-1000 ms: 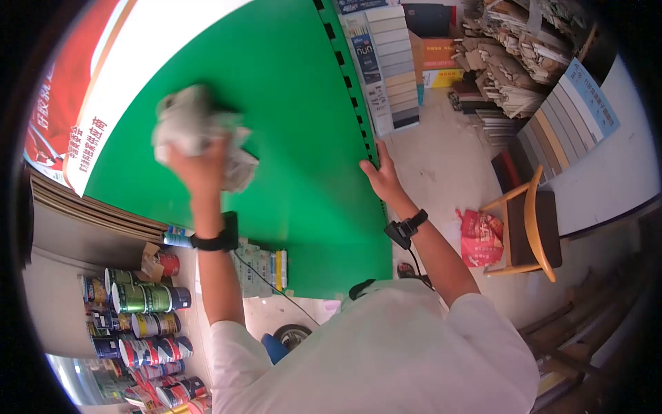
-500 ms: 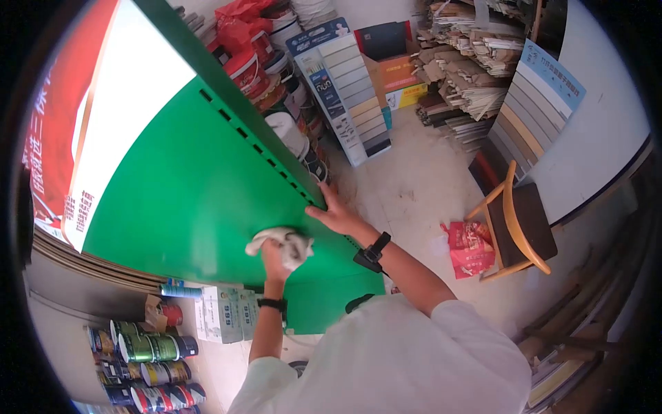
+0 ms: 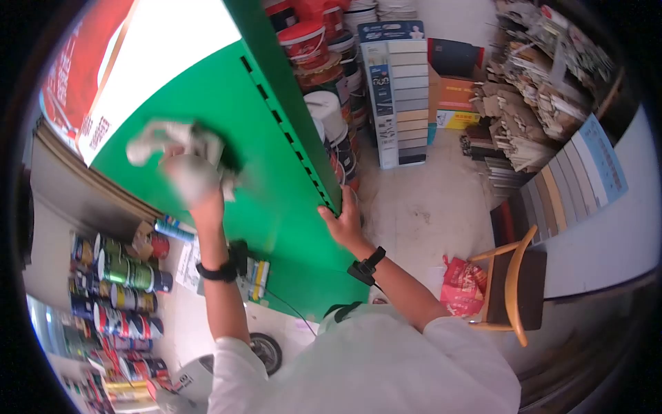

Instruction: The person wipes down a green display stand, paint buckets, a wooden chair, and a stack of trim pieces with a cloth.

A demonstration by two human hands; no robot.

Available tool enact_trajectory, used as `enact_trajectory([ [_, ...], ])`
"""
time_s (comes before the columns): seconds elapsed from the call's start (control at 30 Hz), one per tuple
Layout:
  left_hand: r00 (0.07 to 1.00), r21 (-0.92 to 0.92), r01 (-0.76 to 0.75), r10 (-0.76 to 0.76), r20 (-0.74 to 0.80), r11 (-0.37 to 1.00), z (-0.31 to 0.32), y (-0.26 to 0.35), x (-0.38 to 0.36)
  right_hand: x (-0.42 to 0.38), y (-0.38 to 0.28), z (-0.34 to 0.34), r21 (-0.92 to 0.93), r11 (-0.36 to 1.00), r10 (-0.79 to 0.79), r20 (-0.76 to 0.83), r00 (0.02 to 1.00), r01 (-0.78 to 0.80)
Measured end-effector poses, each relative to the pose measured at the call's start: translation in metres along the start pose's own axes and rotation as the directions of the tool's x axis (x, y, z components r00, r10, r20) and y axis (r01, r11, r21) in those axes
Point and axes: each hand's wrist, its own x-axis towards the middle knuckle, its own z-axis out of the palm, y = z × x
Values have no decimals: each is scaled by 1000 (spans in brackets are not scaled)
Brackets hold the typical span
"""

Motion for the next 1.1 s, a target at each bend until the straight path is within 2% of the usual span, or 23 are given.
enact_trajectory([
  [0.07, 981, -4, -195, 195, -7, 981, 16, 33, 25, 2, -4, -3, 11, 999, 43, 14, 999, -44],
  [0.1, 967, -46, -257, 257, -7, 965, 26, 48, 26, 0, -6, -3, 10, 998, 68, 22, 997, -68],
  [0.17, 943, -172, -332, 333, -24, 928, 50, 78, 24, -1, -2, 1, 37, 999, 7, -12, 1000, -7],
  [0.2, 907, -80, -419, 422, 20, 904, 65, 85, 12, 1, 2, 1, 45, 998, -33, -30, 999, 34],
  [0.23, 853, -7, -515, 513, 94, 857, 78, 87, 0, -1, 13, 5, 59, 995, -81, -80, 993, 86],
  [0.27, 865, -22, -493, 493, 95, 870, 83, 92, -12, -1, 7, 1, 76, 995, -61, -14, 998, 62],
  [0.37, 747, -197, -644, 663, 48, 740, 102, 49, -32, 1, -13, -4, 96, 994, 47, 97, 994, -56],
  [0.43, 828, -309, -506, 553, 86, 805, 89, 48, -31, -4, 18, -1, -5, 1000, -29, 64, 998, 29],
  [0.47, 885, -344, -378, 445, 140, 860, 78, 49, -34, -7, 33, 0, -57, 996, -67, 47, 997, 69],
  [0.5, 925, -371, -241, 328, 190, 897, 66, 49, -36, -3, 23, 0, 25, 998, -56, 44, 997, 55],
  [0.53, 945, -354, 5, 111, 308, 935, 70, 12, -58, 4, 13, -2, -3, 997, -81, 32, 996, 81],
  [0.6, 936, -229, 167, -81, 343, 959, 69, -45, -93, 5, -6, -5, 62, 998, 26, 70, 997, -31],
  [0.67, 976, -53, -3, 15, 219, 999, 57, -58, -107, 0, -3, -8, 67, 996, 50, 76, 996, -55],
  [0.73, 967, 140, -220, 198, 158, 965, 31, -12, -69, 4, -1, -3, 85, 996, 12, 41, 999, -15],
  [0.8, 944, 48, -97, 76, 322, 994, 14, 6, -47, 5, -8, -4, 61, 997, 49, 54, 997, -53],
  [0.87, 925, -18, -102, 101, 366, 995, 8, 32, -21, 2, -9, -6, 52, 995, 80, 71, 994, -84],
  [0.93, 956, 19, -161, 151, 250, 987, 52, 27, -45, 3, -4, -5, 70, 993, 87, 67, 994, -91],
  [1.0, 964, -28, -191, 193, 185, 981, 69, 41, -49, 1, 9, -3, -163, 969, -183, 33, 983, 186],
  [1.07, 915, -199, -180, 239, 324, 963, 57, 62, -48, -1, 17, -1, -90, 986, -140, 11, 990, 140],
  [1.1, 902, -231, -80, 169, 398, 970, 54, 53, -59, 1, 12, 1, -52, 992, -118, 1, 993, 118],
])
